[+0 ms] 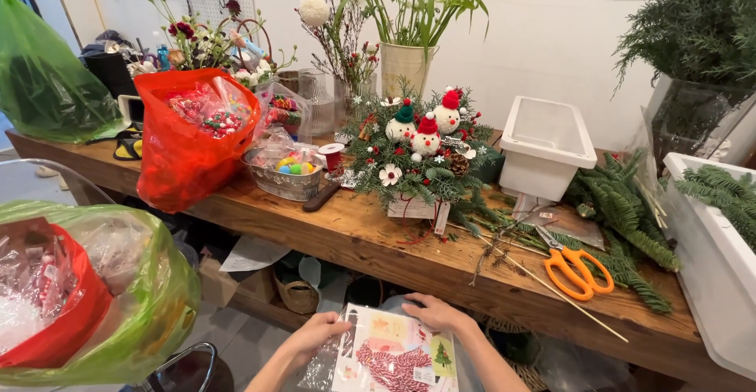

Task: The person attaches a small white tag to a Christmas floral arrangement using a red and white string. They then adjust the arrangement on the table and reach into a red bag to retrieve additional items.

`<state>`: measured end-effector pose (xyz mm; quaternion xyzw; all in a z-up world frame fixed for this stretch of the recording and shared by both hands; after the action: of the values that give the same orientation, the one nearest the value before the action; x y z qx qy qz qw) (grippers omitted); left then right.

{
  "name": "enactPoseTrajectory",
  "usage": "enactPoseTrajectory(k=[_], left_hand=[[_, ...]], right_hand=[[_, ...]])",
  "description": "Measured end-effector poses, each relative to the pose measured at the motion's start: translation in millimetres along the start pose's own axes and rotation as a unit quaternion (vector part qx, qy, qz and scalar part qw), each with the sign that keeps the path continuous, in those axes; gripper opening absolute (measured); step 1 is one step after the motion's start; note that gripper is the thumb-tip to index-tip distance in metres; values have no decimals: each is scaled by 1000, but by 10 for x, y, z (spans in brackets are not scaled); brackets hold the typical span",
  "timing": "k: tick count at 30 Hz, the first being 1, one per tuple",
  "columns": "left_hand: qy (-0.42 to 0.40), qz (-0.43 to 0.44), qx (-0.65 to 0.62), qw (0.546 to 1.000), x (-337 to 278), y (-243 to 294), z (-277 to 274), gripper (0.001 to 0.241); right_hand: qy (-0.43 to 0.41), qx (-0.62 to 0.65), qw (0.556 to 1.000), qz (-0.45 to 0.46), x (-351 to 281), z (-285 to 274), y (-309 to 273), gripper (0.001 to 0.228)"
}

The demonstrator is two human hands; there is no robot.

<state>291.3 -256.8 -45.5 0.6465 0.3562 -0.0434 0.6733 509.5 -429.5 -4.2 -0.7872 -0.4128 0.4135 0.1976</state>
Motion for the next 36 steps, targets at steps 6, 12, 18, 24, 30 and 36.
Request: enactPoseTrajectory(k=[6,12,18,24,30,36], left_hand=[[-72,-72,-80,992,-28,-97,139,19],[-31,-17,-8,999,-412,385,-203,19],[78,37,42,995,-994,597,-1011,25],[186,140,-144,962,-1441,583,-1631,23],[306,163,-153,926,-1874,961,-1844,31],[328,218,-241,887,-1755,1269,-2058,9]], right_hand=[[44,-18,999,-10,46,-7,170,71],[42,-37,998,38,230,-63,382,89],[31,-58,998,14,505,11,589,97],[142,-190,971,-2,633,159,586,85],[234,-233,944,16,621,295,562,73],[337,-283,897,-40,550,362,529,58]])
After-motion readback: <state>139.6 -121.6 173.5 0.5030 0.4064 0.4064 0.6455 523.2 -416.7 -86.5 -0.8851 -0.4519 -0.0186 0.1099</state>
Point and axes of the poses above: each hand's wrist, its own x-axis towards the middle knuckle, its own z-axis out of the palm, y = z × x, the point moved 3 cm from there along x, towards the middle knuckle, and after that the axes turned 8 degrees about -z, right-handed, at the moved point
